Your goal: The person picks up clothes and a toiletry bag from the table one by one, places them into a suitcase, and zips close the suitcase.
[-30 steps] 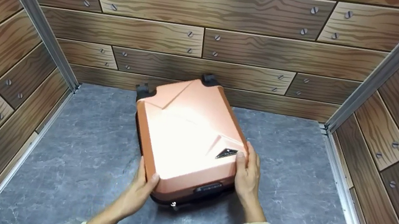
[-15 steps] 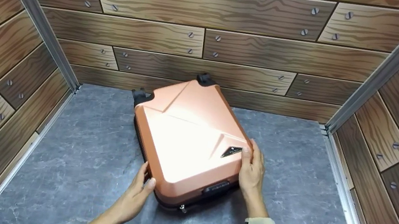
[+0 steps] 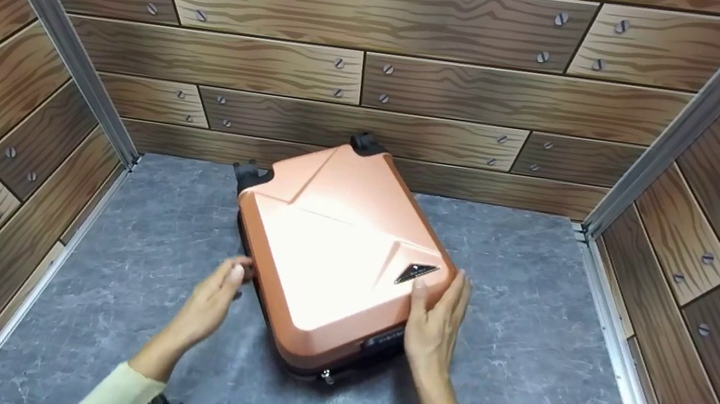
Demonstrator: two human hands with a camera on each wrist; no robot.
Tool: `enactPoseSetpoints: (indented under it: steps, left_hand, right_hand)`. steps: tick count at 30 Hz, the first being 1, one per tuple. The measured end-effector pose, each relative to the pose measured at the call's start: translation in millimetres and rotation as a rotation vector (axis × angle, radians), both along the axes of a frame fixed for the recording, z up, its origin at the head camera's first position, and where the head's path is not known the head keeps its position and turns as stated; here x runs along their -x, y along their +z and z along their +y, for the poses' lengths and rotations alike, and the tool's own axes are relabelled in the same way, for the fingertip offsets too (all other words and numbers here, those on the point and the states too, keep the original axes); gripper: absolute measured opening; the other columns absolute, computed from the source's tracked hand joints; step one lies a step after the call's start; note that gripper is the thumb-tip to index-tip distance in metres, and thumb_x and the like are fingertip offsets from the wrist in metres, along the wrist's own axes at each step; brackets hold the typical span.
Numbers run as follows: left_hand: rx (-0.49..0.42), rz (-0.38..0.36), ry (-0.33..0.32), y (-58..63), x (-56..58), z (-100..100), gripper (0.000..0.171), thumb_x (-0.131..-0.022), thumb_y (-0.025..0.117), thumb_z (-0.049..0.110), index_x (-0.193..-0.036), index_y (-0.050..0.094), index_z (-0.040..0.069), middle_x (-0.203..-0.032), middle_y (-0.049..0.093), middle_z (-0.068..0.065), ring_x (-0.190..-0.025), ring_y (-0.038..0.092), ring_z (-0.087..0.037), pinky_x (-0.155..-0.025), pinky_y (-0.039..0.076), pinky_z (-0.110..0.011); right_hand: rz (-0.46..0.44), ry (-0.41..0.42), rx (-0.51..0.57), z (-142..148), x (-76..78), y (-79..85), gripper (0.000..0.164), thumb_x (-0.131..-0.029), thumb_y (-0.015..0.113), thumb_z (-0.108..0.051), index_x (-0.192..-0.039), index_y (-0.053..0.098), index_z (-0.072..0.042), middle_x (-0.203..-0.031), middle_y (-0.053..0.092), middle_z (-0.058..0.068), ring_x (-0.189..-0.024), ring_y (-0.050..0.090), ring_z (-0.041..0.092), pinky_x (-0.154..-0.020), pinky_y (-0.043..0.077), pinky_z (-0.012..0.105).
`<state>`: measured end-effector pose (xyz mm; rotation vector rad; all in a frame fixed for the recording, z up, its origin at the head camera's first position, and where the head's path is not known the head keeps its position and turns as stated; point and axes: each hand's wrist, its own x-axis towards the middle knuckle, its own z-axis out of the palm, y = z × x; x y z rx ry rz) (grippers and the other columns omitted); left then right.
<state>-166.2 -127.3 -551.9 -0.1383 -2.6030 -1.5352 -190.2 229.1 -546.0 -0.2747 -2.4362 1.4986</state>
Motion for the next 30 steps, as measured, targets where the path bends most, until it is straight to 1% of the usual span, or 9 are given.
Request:
enactPoseSetpoints:
  steps: [3, 7, 12, 14, 17, 21, 24, 28, 30]
  left_hand:
    - [-0.005, 0.022, 0.03, 6.6, 16.7, -4.6, 0.049, -0.115, 0.039, 0.041, -0.149, 0.053, 0.009, -0.153, 0.056, -0.02, -0.145, 0.05, -0.041, -0.12, 0.037, -0.059]
    - [-0.002, 0.034, 0.076, 13.2, 40.9, -10.5, 0.049, -0.114, 0.042, 0.04, -0.149, 0.051, 0.008, -0.147, 0.058, -0.02, -0.139, 0.054, -0.039, -0.118, 0.04, -0.057]
    - [0.007, 0.05, 0.15, 19.8, 72.4, -18.5, 0.048, -0.113, 0.045, 0.038, -0.146, 0.052, 0.004, -0.139, 0.058, -0.022, -0.131, 0.057, -0.037, -0.114, 0.043, -0.054]
    - [0.003, 0.045, 0.18, 22.6, 83.1, -21.6, 0.05, -0.113, 0.046, 0.038, -0.149, 0.049, 0.003, -0.141, 0.056, -0.024, -0.133, 0.055, -0.039, -0.115, 0.042, -0.054]
    - [-0.013, 0.017, 0.195, 27.2, 96.1, -24.5, 0.058, -0.112, 0.046, 0.041, -0.158, 0.039, 0.006, -0.153, 0.048, -0.026, -0.145, 0.046, -0.041, -0.121, 0.036, -0.056]
    - [-0.022, -0.031, 0.137, 30.3, 109.5, -26.4, 0.067, -0.112, 0.042, 0.045, -0.168, 0.025, 0.013, -0.17, 0.029, -0.023, -0.158, 0.028, -0.041, -0.127, 0.025, -0.058]
    - [-0.037, -0.061, 0.091, 30.8, 116.5, -28.1, 0.068, -0.113, 0.041, 0.048, -0.17, 0.022, 0.016, -0.174, 0.021, -0.02, -0.16, 0.024, -0.041, -0.128, 0.022, -0.058]
    - [-0.064, -0.083, 0.082, 31.1, 120.9, -29.4, 0.069, -0.112, 0.041, 0.05, -0.17, 0.022, 0.016, -0.175, 0.02, -0.018, -0.159, 0.025, -0.04, -0.128, 0.023, -0.057]
    - [-0.067, -0.085, 0.085, 31.5, 121.5, -28.6, 0.068, -0.112, 0.041, 0.049, -0.169, 0.022, 0.016, -0.175, 0.02, -0.018, -0.16, 0.023, -0.039, -0.129, 0.022, -0.057]
  right_hand:
    - [0.001, 0.0, -0.01, -6.9, -10.3, -2.0, 0.085, -0.111, 0.045, -0.045, -0.169, -0.003, -0.006, -0.176, -0.005, 0.023, -0.163, -0.004, 0.041, -0.131, -0.001, 0.055]
    - [0.0, 0.0, -0.028, -15.5, -24.6, -6.2, 0.086, -0.111, 0.045, -0.044, -0.169, -0.005, -0.006, -0.176, -0.01, 0.022, -0.163, -0.008, 0.04, -0.131, -0.003, 0.056]
    - [-0.025, -0.002, -0.045, -26.7, -41.6, -10.1, 0.087, -0.11, 0.049, -0.044, -0.17, -0.005, -0.01, -0.176, -0.012, 0.021, -0.162, -0.008, 0.042, -0.129, -0.001, 0.064]
    - [-0.033, -0.001, -0.048, -31.1, -47.8, -11.3, 0.088, -0.109, 0.05, -0.044, -0.17, -0.004, -0.011, -0.176, -0.012, 0.02, -0.162, -0.007, 0.043, -0.128, 0.001, 0.065]
    - [-0.03, 0.008, -0.045, -37.0, -55.7, -14.2, 0.088, -0.109, 0.052, -0.043, -0.17, -0.003, -0.012, -0.176, -0.011, 0.02, -0.162, -0.007, 0.043, -0.129, 0.0, 0.064]
    - [-0.026, 0.021, -0.043, -42.7, -63.6, -17.7, 0.089, -0.108, 0.054, -0.04, -0.17, -0.003, -0.01, -0.176, -0.009, 0.022, -0.163, -0.006, 0.043, -0.13, 0.0, 0.062]
    - [-0.041, 0.029, -0.041, -44.7, -66.2, -18.1, 0.09, -0.108, 0.054, -0.041, -0.17, -0.004, -0.01, -0.176, -0.009, 0.022, -0.163, -0.007, 0.042, -0.13, 0.001, 0.062]
    - [-0.045, 0.04, -0.036, -44.6, -65.9, -18.8, 0.09, -0.108, 0.054, -0.04, -0.17, -0.005, -0.009, -0.176, -0.009, 0.022, -0.163, -0.006, 0.041, -0.13, 0.001, 0.061]
    - [-0.04, 0.04, -0.041, -44.4, -65.4, -19.1, 0.09, -0.109, 0.054, -0.04, -0.17, -0.004, -0.008, -0.176, -0.009, 0.022, -0.163, -0.006, 0.041, -0.13, 0.002, 0.061]
